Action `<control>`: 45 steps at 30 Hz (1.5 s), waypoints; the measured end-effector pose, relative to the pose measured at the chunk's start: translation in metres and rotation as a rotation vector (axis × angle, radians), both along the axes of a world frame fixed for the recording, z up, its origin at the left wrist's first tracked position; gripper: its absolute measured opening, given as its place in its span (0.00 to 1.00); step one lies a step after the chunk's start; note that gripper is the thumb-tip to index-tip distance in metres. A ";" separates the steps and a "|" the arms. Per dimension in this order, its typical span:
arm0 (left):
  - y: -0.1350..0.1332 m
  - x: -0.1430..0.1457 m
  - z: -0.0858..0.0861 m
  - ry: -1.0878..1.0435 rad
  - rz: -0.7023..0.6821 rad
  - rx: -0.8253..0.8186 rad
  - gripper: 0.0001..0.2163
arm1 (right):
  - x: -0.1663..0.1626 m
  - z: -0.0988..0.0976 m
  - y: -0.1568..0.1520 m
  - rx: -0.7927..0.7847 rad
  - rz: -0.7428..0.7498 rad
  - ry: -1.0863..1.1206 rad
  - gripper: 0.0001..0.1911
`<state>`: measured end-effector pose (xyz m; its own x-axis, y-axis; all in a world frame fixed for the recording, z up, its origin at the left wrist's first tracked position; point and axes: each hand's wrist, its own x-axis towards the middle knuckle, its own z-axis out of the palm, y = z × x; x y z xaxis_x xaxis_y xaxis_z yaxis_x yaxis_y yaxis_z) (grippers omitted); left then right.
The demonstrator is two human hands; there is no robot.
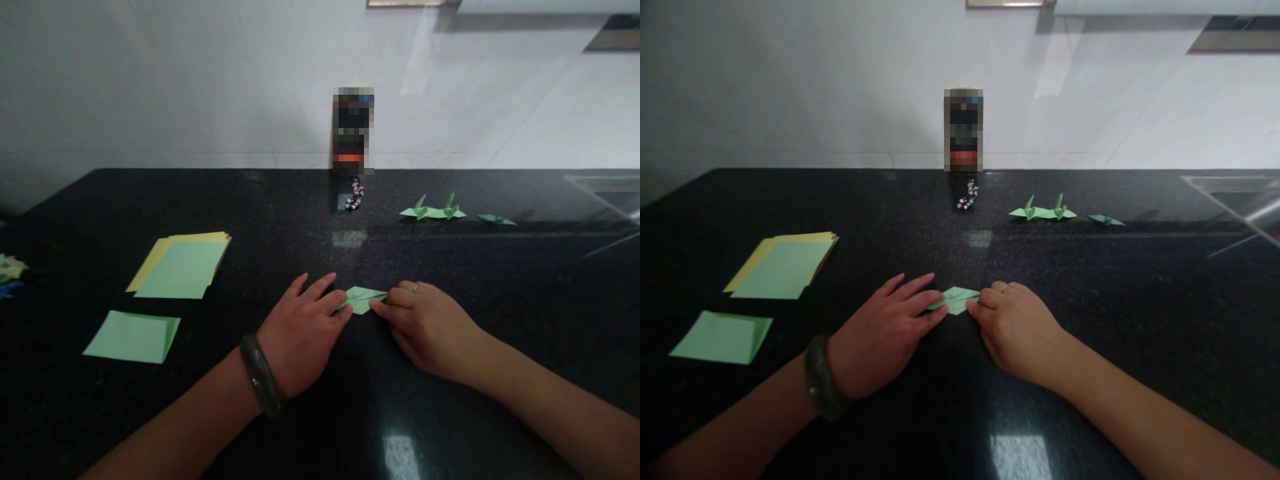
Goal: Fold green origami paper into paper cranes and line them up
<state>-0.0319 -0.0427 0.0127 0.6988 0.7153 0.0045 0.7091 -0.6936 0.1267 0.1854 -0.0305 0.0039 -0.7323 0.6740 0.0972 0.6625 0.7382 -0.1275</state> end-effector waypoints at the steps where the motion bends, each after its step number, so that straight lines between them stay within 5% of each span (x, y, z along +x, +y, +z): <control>1: 0.000 0.000 -0.001 -0.010 0.002 0.001 0.16 | 0.000 0.000 0.001 0.001 -0.011 0.032 0.13; 5: -0.001 -0.001 -0.004 -0.044 -0.011 0.009 0.16 | -0.002 -0.001 0.007 0.043 -0.076 0.162 0.16; 9: -0.002 -0.001 -0.004 -0.042 -0.010 0.006 0.16 | -0.003 -0.002 0.011 -0.067 -0.077 0.116 0.12; 15: -0.009 0.002 -0.007 -0.036 0.021 0.041 0.16 | -0.008 -0.004 0.011 -0.218 -0.295 0.253 0.05; 20: -0.008 0.006 -0.004 -0.213 0.092 0.166 0.12 | -0.012 -0.006 0.009 -0.261 -0.371 0.379 0.04; 25: -0.001 0.006 -0.002 -0.488 0.236 0.223 0.15 | -0.011 -0.005 0.009 -0.110 -0.147 0.466 0.06; 30: 0.002 0.008 -0.007 -0.339 0.162 0.117 0.05 | -0.007 -0.001 0.010 0.063 -0.031 0.336 0.08; 36: 0.001 0.013 -0.009 -0.162 0.112 0.071 0.08 | -0.010 0.004 0.006 -0.005 0.070 0.168 0.09; 45: -0.008 0.023 -0.006 -0.199 0.160 -0.007 0.09 | -0.015 -0.001 0.002 -0.087 0.070 0.125 0.12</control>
<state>-0.0089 -0.0511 0.0065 0.5630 0.8170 0.1251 0.7701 -0.5735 0.2793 0.1705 -0.0283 0.0034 -0.7636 0.6317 0.1339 0.5847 0.7644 -0.2717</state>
